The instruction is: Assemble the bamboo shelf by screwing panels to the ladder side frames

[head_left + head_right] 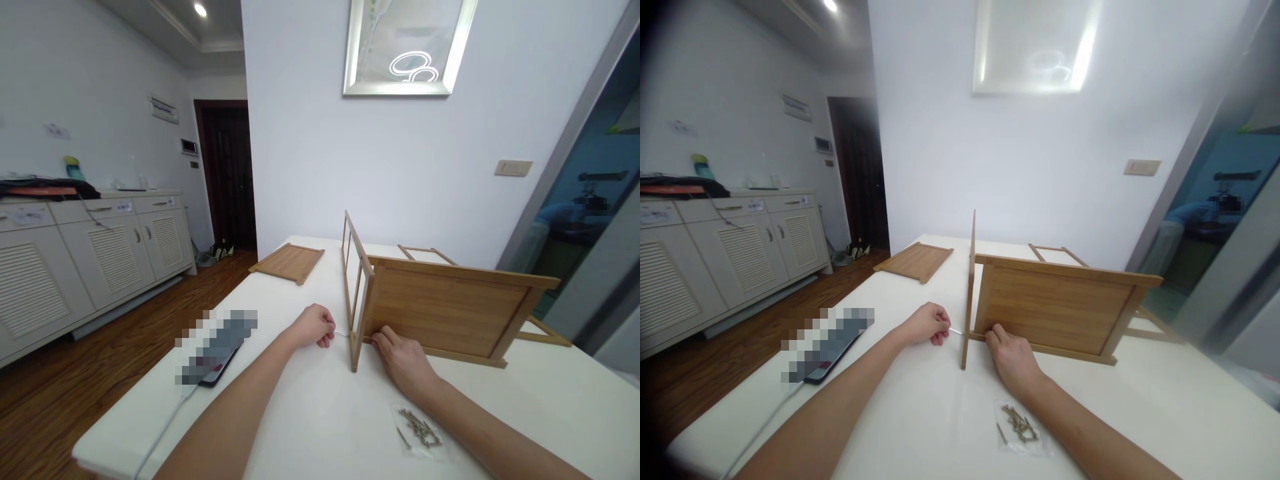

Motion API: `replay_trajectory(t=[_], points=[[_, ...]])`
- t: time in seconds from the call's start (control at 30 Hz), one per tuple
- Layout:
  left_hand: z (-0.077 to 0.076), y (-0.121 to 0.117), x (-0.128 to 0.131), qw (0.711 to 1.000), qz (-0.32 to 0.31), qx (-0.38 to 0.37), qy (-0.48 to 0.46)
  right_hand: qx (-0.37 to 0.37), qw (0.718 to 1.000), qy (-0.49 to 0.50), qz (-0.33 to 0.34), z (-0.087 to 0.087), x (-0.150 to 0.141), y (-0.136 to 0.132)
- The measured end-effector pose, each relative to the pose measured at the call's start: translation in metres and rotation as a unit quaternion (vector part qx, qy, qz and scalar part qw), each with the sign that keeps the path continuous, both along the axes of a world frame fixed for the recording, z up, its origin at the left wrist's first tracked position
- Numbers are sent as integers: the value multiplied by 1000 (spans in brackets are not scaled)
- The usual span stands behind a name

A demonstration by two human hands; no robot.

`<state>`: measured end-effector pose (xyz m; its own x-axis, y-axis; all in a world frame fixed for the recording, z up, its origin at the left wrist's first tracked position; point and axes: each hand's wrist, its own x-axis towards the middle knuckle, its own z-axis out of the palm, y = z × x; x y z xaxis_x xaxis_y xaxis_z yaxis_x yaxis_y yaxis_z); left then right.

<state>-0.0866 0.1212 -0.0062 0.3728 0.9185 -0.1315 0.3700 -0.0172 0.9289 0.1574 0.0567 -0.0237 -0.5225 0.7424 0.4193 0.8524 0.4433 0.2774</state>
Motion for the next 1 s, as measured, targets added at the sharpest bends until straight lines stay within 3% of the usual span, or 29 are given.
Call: replay_trajectory(t=[1.0], points=[[-1,1,4,999,19,-31,-19,-7,1000,2,-7,1,-1,0]])
